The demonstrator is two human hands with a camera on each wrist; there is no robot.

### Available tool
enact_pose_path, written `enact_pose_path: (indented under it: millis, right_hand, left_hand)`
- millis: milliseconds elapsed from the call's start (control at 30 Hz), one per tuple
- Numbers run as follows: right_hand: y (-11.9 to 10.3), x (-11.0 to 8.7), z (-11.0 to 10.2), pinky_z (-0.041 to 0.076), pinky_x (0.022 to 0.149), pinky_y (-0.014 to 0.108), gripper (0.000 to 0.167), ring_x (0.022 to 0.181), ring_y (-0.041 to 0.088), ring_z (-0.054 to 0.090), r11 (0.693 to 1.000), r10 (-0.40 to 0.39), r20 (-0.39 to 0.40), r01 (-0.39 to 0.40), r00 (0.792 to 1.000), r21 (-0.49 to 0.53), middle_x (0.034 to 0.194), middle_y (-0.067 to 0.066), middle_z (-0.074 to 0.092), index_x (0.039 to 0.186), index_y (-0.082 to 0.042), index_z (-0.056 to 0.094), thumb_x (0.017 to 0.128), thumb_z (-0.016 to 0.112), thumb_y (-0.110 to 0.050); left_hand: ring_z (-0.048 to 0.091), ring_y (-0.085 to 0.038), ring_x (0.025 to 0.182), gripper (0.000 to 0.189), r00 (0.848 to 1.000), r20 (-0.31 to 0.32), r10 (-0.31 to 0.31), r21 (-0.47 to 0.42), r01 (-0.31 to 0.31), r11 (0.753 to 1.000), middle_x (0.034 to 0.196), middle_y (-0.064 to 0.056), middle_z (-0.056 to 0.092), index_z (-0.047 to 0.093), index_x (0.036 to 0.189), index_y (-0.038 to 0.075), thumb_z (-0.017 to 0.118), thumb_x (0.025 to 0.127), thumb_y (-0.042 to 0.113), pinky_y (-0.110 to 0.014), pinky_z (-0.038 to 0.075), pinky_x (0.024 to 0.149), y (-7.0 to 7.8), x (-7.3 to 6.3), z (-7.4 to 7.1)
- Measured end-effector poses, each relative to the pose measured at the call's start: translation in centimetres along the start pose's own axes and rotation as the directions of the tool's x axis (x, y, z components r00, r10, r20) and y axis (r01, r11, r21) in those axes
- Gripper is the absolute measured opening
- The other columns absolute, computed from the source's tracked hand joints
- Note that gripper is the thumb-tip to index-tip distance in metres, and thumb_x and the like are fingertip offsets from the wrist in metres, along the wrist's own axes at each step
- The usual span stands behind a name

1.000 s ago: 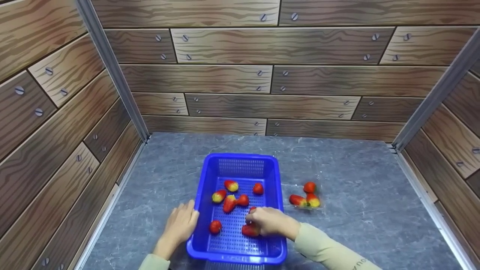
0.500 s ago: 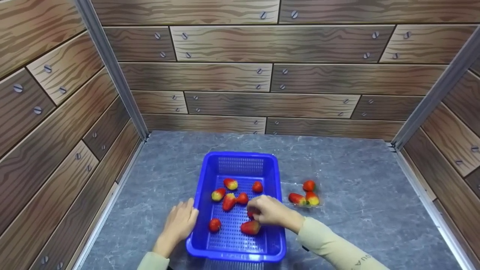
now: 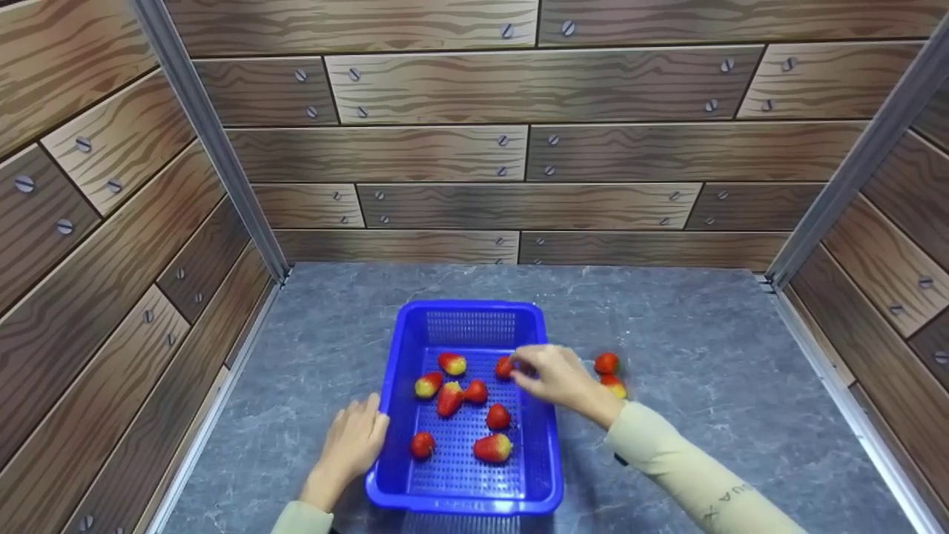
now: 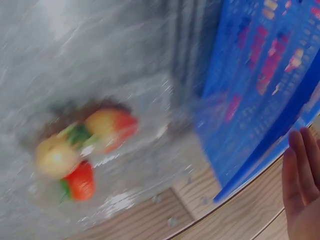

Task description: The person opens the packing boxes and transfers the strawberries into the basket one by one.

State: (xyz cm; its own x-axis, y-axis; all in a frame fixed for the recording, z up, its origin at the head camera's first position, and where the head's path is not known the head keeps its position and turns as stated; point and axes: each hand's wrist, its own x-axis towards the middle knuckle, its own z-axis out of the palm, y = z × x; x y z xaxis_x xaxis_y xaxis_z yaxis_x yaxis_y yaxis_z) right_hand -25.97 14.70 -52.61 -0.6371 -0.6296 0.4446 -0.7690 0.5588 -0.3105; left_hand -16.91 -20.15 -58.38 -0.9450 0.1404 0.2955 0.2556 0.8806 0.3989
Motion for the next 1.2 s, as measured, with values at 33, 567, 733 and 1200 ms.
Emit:
enact_pose_path:
  millis: [33, 567, 733, 1200]
  right_hand:
    - [0.4, 0.0, -0.3, 0.055, 0.066, 0.031, 0.013, 0.073, 0.016, 0.067, 1.0, 0.017, -0.025, -0.017, 1.0, -0.011, 0.087, 0.003, 0.072, 0.096, -0.01, 0.072, 0.083, 0.074, -0.013]
    - [7.1, -3.6, -3.4, 0.05, 0.056, 0.032, 0.01, 0.062, 0.011, 0.058, 0.953, 0.298, 0.065, -0.293, 0.952, -0.072, 0.072, -0.002, 0.065, 0.088, -0.009, 0.07, 0.078, 0.072, -0.008]
    - [7.9, -4.8, -3.5, 0.052, 0.065, 0.039, 0.02, 0.071, 0.02, 0.061, 0.925, 0.377, 0.19, -0.379, 0.906, -0.031, 0.079, 0.009, 0.066, 0.094, -0.001, 0.07, 0.076, 0.075, -0.005]
    - [8.2, -6.4, -2.2, 0.054, 0.067, 0.042, 0.028, 0.069, 0.021, 0.06, 0.878, 0.441, 0.37, -0.479, 0.817, 0.011, 0.076, 0.012, 0.065, 0.088, 0.006, 0.068, 0.063, 0.078, 0.0]
  left_hand:
    - [0.058, -0.036, 0.087, 0.012, 1.0, -0.003, 0.003, 0.001, -0.003, 1.0, 0.083, -0.01, 0.062, 0.055, 0.097, 0.006, 0.048, 0.095, 0.015, -0.052, 0.043, 0.08, 0.0, 0.0, 0.0]
    - [0.058, -0.036, 0.087, 0.014, 1.0, 0.011, -0.009, -0.018, 0.009, 1.0, 0.086, -0.011, 0.062, 0.056, 0.099, 0.005, 0.047, 0.095, 0.015, -0.052, 0.043, 0.081, 0.0, 0.0, 0.0]
    - [0.058, -0.036, 0.087, 0.013, 1.0, 0.005, -0.014, -0.027, 0.014, 1.0, 0.085, -0.012, 0.063, 0.055, 0.098, 0.006, 0.047, 0.095, 0.015, -0.051, 0.042, 0.081, 0.0, 0.0, 0.1]
    - [0.057, -0.035, 0.089, 0.016, 0.999, 0.027, -0.023, -0.034, 0.024, 0.999, 0.091, -0.011, 0.064, 0.056, 0.101, 0.005, 0.045, 0.096, 0.016, -0.052, 0.043, 0.083, -0.1, -0.1, 0.2]
